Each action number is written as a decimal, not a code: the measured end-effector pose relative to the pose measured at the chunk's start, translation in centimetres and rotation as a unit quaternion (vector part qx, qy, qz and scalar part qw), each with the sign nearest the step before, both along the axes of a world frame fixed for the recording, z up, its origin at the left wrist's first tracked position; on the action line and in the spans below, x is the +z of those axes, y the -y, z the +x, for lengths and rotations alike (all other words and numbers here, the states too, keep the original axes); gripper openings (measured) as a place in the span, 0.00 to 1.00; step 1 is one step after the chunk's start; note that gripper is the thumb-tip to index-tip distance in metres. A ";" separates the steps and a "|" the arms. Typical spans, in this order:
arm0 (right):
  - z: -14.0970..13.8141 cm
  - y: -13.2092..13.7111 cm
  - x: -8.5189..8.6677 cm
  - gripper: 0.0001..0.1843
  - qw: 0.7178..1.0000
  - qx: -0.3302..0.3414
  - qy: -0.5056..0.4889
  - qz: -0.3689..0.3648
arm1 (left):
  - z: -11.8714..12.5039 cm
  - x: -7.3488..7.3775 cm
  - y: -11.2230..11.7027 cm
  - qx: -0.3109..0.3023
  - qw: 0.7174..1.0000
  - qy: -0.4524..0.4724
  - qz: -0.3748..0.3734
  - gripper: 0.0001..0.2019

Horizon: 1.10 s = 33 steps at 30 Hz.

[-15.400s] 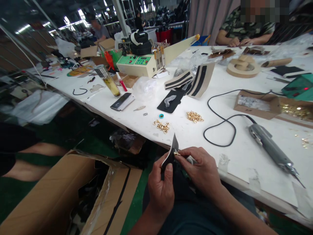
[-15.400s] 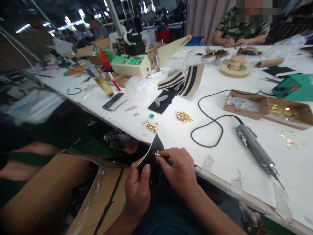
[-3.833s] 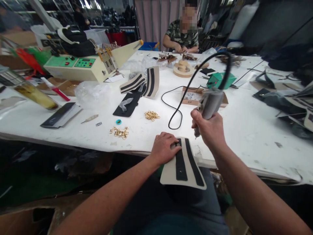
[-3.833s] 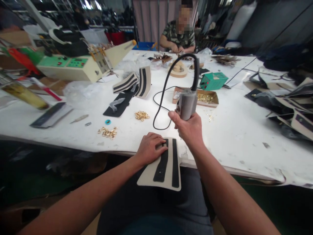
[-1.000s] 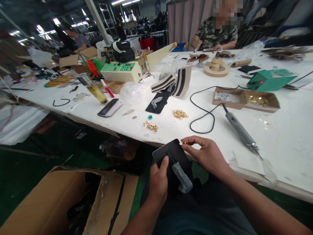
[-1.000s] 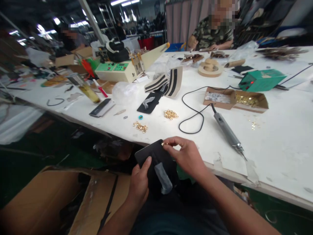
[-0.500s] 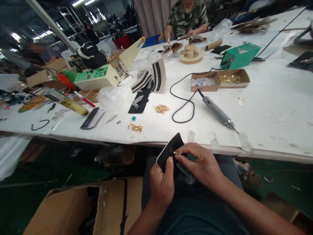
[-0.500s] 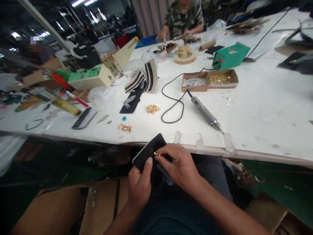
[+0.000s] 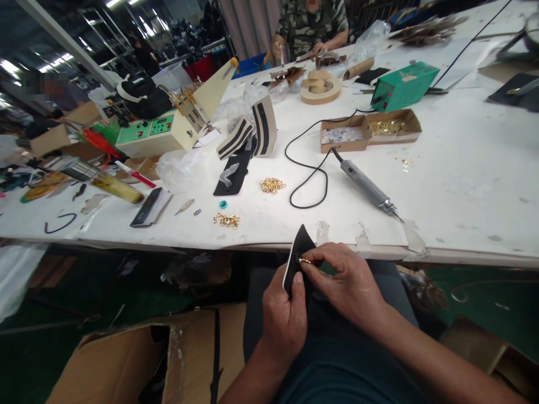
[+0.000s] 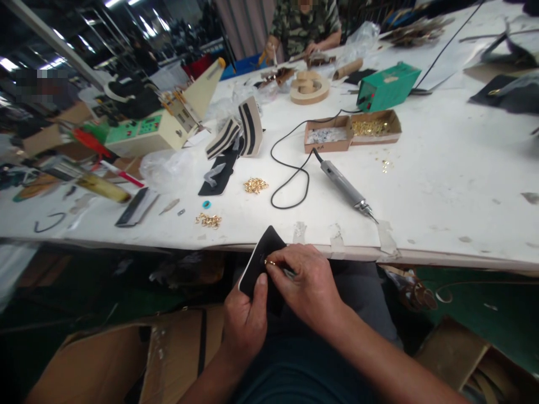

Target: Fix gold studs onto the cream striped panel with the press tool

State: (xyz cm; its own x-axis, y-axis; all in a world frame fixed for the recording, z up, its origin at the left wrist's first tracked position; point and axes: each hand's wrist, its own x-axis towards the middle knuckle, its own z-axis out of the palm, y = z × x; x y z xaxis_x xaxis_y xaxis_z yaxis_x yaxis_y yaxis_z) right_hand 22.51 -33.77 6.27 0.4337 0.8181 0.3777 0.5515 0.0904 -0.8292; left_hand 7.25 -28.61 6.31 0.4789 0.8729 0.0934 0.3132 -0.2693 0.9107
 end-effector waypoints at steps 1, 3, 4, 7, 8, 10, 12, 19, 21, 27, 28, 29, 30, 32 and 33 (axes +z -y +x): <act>0.0 0.1 0.0 0.03 1.000 -0.013 -0.002 0.006 | 0.1 0.1 0.0 -0.004 1.000 0.000 0.001 0.14; -0.1 0.2 -0.1 0.03 0.999 -0.032 0.014 0.020 | 0.3 0.3 0.1 -0.008 1.000 0.002 0.000 0.13; -0.1 0.2 -0.2 0.03 0.998 -0.036 0.034 0.029 | 0.3 0.4 0.2 -0.010 1.000 0.007 -0.004 0.13; -0.2 0.4 -0.8 0.03 0.993 -0.035 0.098 0.059 | 0.5 0.7 0.5 -0.015 0.999 0.024 -0.017 0.12; -0.2 0.4 -1.0 0.05 0.991 -0.032 0.111 0.069 | 0.5 0.8 0.6 -0.021 0.999 0.027 -0.017 0.12; -0.3 0.7 -1.2 0.12 0.989 -0.010 0.118 0.083 | 0.3 0.9 0.8 -0.041 0.999 0.025 -0.014 0.14; -0.3 1.1 -1.1 0.23 0.991 0.035 0.108 0.073 | 0.0 0.8 0.8 -0.059 0.998 0.023 -0.011 0.16; -0.5 1.9 -0.5 0.39 0.986 0.113 0.123 -0.016 | 0.0 1.3 1.6 -0.095 0.993 0.052 -0.048 0.25; -0.7 1.7 -1.2 0.31 0.990 0.062 0.129 -0.003 | 0.3 1.6 2.2 -0.115 0.986 0.075 -0.095 0.29; 0.4 1.6 -0.5 0.10 0.999 0.045 -0.005 -0.015 | -0.4 1.1 2.0 -0.108 0.985 0.076 -0.112 0.33; 0.8 1.7 0.0 0.09 0.995 0.053 -0.068 -0.040 | -0.4 0.9 1.4 -0.092 0.990 0.064 -0.084 0.29; 1.1 1.9 0.6 0.11 0.987 0.060 -0.135 -0.066 | -0.2 0.6 0.5 -0.071 0.995 0.053 -0.054 0.24; 1.5 1.9 1.0 0.13 0.973 0.066 -0.199 -0.091 | 0.1 0.3 -0.4 -0.046 0.997 0.048 -0.027 0.19; 2.1 2.0 1.3 0.18 0.940 0.080 -0.305 -0.129 | 1.0 -0.3 -2.4 -0.004 0.998 0.066 -0.025 0.13; 2.3 2.0 1.3 0.21 0.924 0.087 -0.345 -0.141 | 1.6 -0.5 -3.2 0.006 0.994 0.089 -0.056 0.14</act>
